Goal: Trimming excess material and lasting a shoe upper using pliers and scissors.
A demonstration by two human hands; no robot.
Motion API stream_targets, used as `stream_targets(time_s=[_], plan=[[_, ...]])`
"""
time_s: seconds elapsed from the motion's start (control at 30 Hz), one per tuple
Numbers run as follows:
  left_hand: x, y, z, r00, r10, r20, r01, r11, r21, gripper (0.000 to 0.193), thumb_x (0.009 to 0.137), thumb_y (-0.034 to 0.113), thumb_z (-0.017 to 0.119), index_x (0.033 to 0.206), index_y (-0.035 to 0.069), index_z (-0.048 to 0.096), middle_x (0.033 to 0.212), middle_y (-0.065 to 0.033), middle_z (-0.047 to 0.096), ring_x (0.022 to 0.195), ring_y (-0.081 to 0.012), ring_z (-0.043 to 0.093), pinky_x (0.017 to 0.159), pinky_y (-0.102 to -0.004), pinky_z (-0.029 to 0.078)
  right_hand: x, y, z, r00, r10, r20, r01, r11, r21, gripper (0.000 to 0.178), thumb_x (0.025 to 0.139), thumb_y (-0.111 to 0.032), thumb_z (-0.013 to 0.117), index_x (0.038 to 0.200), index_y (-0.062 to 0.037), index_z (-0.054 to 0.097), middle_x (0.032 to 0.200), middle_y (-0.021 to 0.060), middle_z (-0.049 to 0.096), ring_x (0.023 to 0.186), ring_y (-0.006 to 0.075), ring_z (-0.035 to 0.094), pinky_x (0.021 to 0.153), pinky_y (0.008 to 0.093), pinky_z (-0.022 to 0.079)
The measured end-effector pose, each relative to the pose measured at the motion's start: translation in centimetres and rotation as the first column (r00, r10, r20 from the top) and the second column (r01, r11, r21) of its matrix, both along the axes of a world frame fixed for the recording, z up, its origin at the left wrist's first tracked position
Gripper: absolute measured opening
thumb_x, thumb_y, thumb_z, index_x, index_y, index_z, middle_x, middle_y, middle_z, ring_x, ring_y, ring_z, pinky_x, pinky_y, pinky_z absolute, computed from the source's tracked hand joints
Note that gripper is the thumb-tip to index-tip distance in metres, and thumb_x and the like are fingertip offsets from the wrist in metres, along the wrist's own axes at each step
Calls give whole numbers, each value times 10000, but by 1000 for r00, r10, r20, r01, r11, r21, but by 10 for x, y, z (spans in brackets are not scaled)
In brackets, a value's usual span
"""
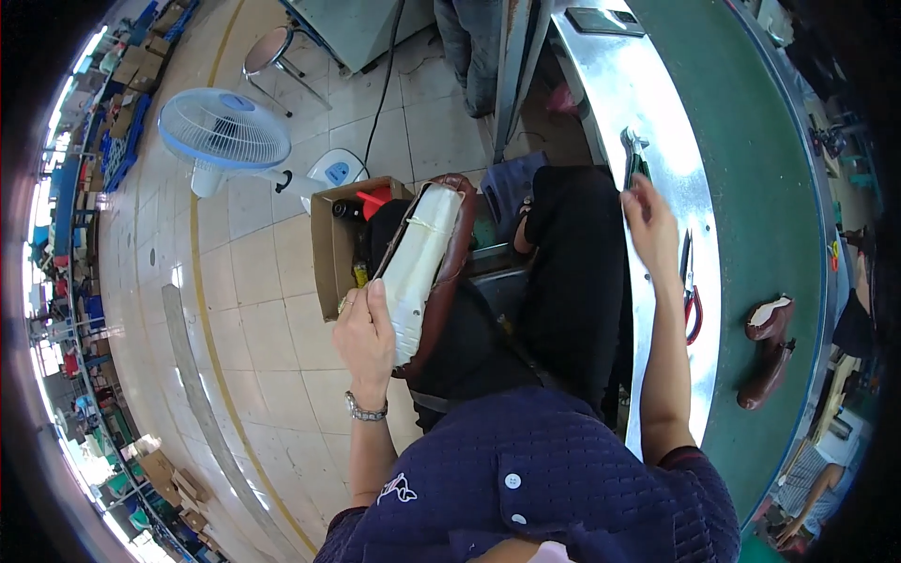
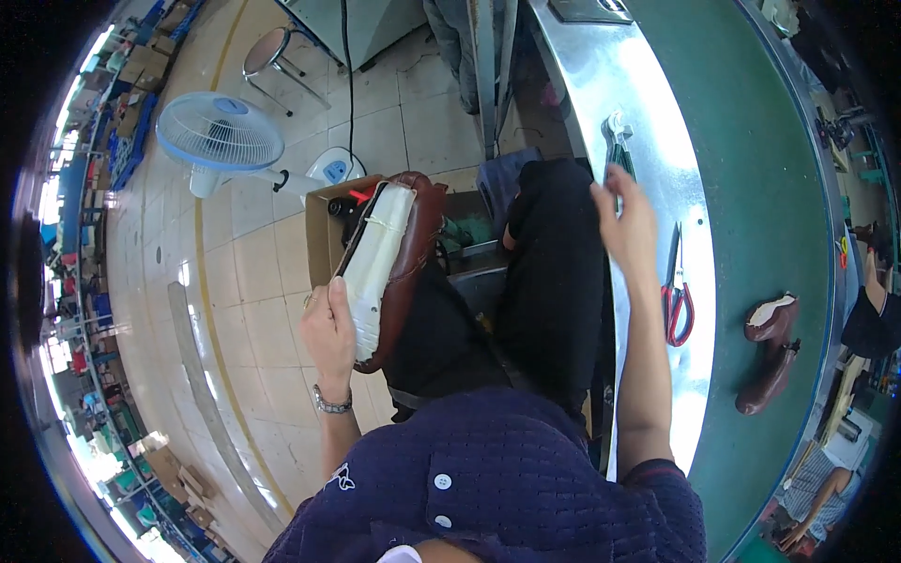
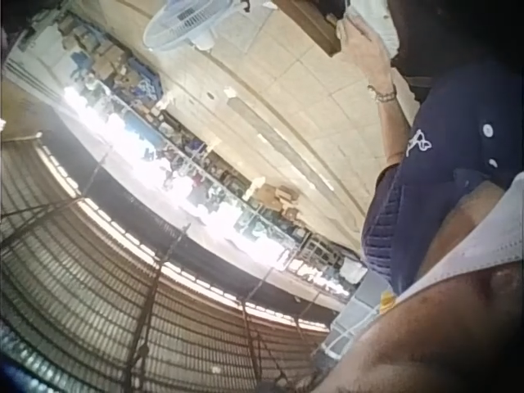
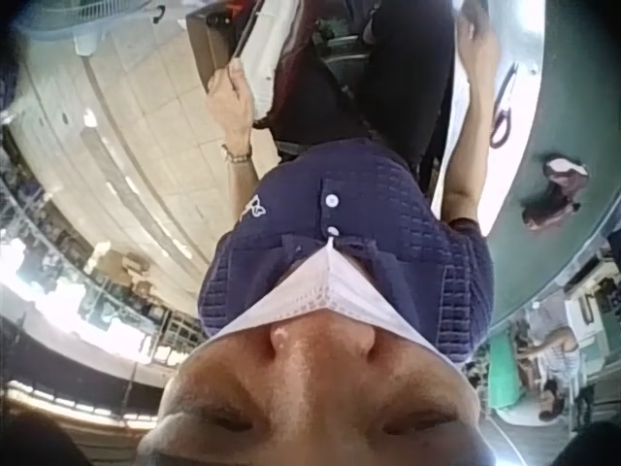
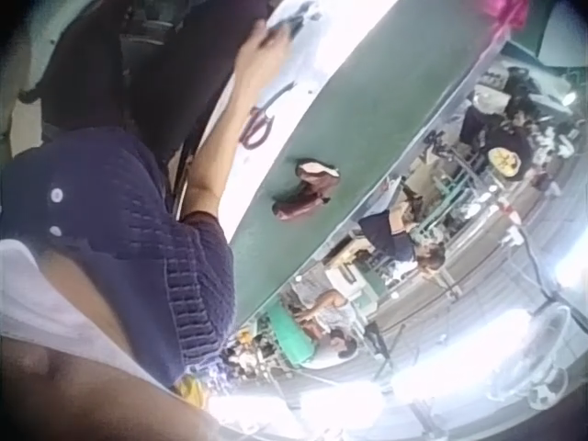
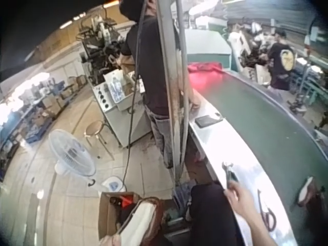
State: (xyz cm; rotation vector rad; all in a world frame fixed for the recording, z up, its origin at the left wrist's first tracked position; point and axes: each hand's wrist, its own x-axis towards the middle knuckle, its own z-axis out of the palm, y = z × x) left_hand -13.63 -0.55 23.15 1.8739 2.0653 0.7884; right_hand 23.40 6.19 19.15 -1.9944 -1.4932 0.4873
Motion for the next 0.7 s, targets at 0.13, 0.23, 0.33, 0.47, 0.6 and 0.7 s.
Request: stream_targets(time_s=[0.13,0.23,0.33,0.47,0.6,0.7], plan=[[-2,-12,-6,983,-108,150,106,994,19,361,978,254,512,772,-38,559,621,-126,487,543,-232,470,530,-367,374,44,43,-41,898,-158,411,144,987,66,505,890,-385,594,1255,-39,553,1170,234,586,1069,386,566,880,438,469],[14,-29,-21,882,-60,467,61,998,11,409,988,247,511,691,-34,498,589,-40,358,576,-87,328,484,-303,300,39,54,-58,865,-110,490,168,983,-76,509,877,-394,602,1234,-35,547,1150,239,570,1041,405,560,866,456,469],[33,-43,-38,804,21,594,3,999,-39,370,976,225,530,707,-29,518,578,-60,398,557,-100,361,488,-312,313,41,61,-72,854,-153,498,196,980,-35,468,878,-354,591,1213,-32,543,1109,231,569,1002,405,568,832,484,475],[66,-25,-14,867,-288,407,350,933,-86,275,879,217,667,735,-11,610,547,-66,446,486,-197,412,489,-310,358,76,65,-83,951,-155,267,174,984,-49,354,904,-290,519,1121,-22,598,952,199,614,889,346,603,774,436,484],[102,35,28,775,-603,190,525,781,339,151,740,154,779,712,45,678,619,-50,599,581,-222,557,556,-326,428,81,46,-33,682,-253,-686,120,964,-237,399,930,-287,533,1255,-59,560,860,39,621,750,126,573,704,276,454],[131,108,32,718,-696,4,660,683,314,445,721,275,768,1067,18,657,1043,-129,631,1066,-330,538,907,-393,446,68,15,10,642,-248,-725,109,966,-234,554,884,-186,633,1391,-87,435,901,29,630,782,121,583,732,276,458]])
